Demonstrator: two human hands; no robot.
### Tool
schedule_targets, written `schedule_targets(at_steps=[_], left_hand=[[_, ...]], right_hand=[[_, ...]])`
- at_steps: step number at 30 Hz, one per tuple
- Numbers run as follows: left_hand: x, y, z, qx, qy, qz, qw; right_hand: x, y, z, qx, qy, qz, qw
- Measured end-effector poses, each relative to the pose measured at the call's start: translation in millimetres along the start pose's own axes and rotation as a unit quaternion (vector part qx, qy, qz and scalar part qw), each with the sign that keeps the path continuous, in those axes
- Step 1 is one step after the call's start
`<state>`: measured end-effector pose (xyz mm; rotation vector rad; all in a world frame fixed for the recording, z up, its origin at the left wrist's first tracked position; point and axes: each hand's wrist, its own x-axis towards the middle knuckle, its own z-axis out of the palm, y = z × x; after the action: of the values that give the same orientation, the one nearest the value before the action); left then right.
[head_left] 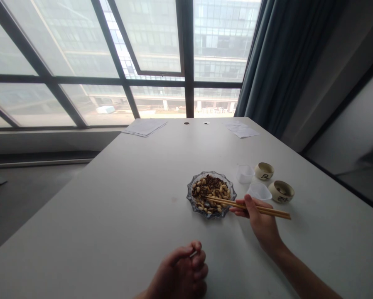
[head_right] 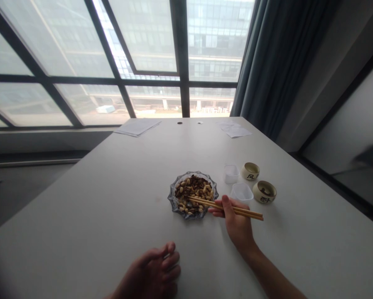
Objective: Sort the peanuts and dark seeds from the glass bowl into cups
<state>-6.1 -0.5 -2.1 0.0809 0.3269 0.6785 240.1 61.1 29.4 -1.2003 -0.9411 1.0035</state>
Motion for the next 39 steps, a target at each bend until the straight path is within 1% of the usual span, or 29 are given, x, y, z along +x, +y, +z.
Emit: schedule_targets(at_steps=[5, 8, 11, 13, 16, 18, 20, 23, 26, 28, 32, 36, 39], left_hand=[[1, 0, -1, -0.004, -0.008, -0.002, 1.000], [1, 0, -2, -0.003, -0.015, -0.004, 1.000], [1, 0, -3, -0.003, -0.015, -0.006, 1.000], [0, -1, -2, -0.001, -0.014, -0.006, 1.000], [1, -1, 0, 0.007, -0.010, -0.008, 1.000], [1, -1, 2, 0.002, 0.000, 0.000, 1.000], [1, -2, 4, -0.006, 0.012, 0.005, 1.000], [1, -3, 6, -0.011, 0.022, 0.009, 1.000], [1, -3, 6, -0.012, 0.029, 0.008, 0.999], [1, -3, 6, -0.012, 0.034, 0.006, 0.999], [1, -2, 7, -0.012, 0.041, 0.003, 0.999], [2, -2, 8, -0.020, 0.037, 0.005, 0.999], [2, -2, 8, -0.013, 0.029, -0.002, 0.999]], right_hand=[[4, 5, -4, 0.043, 0.024, 0.005, 0.999], [6, 2, -7, 0.072, 0.039, 0.006, 0.997], [7, -15, -14, 0.103, 0.069, 0.001, 0.992], [8, -33, -25, 0.117, 0.099, -0.018, 0.988], [9, -60, -52, 0.113, 0.151, -0.073, 0.979], [7, -73, -77, 0.093, 0.198, -0.110, 0.970], [4, -80, -105, 0.061, 0.241, -0.128, 0.960], [-2, -78, -142, 0.023, 0.294, -0.126, 0.947], [-9, -64, -167, 0.003, 0.326, -0.117, 0.938], [-12, -51, -177, -0.020, 0.329, -0.114, 0.937], [-14, -32, -185, -0.080, 0.299, -0.118, 0.943], [-12, -34, -186, -0.106, 0.289, -0.137, 0.942], [-13, -42, -174, -0.113, 0.280, -0.157, 0.940]])
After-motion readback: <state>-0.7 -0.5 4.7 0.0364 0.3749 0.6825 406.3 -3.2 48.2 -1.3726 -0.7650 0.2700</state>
